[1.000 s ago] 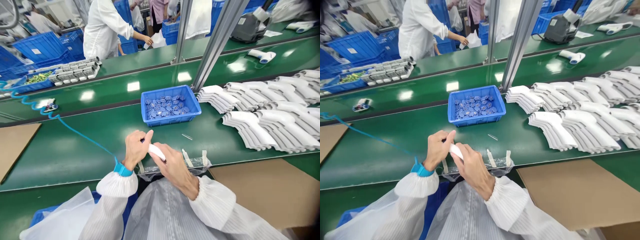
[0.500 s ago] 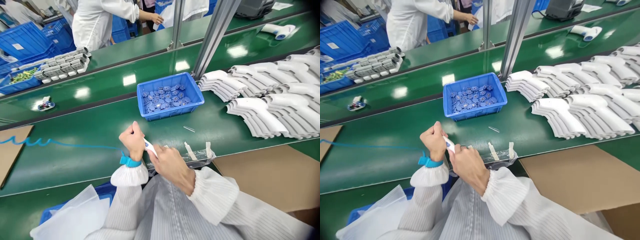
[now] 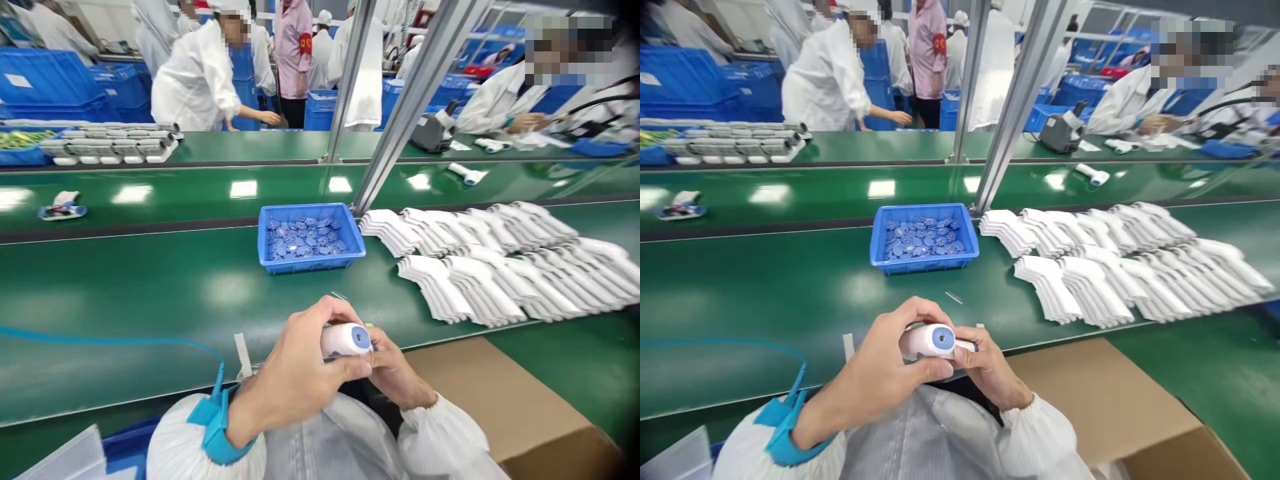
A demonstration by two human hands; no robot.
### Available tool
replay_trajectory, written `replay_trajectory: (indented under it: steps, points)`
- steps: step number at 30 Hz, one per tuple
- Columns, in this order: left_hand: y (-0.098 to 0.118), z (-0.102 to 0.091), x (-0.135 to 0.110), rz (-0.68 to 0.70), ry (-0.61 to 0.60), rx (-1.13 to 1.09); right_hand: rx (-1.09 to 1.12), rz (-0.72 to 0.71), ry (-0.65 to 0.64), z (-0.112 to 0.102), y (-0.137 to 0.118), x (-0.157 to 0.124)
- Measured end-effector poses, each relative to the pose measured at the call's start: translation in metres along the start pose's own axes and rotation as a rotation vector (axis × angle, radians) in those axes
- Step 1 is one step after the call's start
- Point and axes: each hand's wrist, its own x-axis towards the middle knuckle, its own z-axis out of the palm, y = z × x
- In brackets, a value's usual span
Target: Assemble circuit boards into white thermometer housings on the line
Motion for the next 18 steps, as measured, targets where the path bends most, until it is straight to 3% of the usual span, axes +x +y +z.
replay_trajectory:
  steps: [3, 5, 8, 10, 12, 15, 18]
  points:
    - [0.006, 0.01, 0.007, -0.013, -0.098, -0.075, 0.11, -0.03, 0.065, -0.004, 0.013, -0.004]
    - [0.006, 0.013, 0.016, -0.033, -0.112, -0.29, 0.165, -0.023, 0.081, -0.001, 0.018, -0.008]
    - [0.003, 0.016, 0.033, -0.153, -0.012, -0.632, 0.302, 0.031, 0.035, 0.01, 0.021, -0.014]
    - [0.001, 0.016, 0.044, -0.256, 0.082, -0.731, 0.464, 0.049, -0.009, 0.02, 0.019, -0.018]
    - [-0.003, 0.017, 0.05, -0.301, 0.124, -0.752, 0.589, 0.05, -0.046, 0.028, 0.016, -0.021]
    - [-0.009, 0.015, 0.052, -0.304, 0.116, -0.722, 0.585, 0.077, -0.031, 0.036, 0.014, -0.024]
    - [-0.016, 0.003, 0.049, -0.175, 0.052, -0.631, 0.551, 0.114, 0.071, 0.036, 0.017, -0.026]
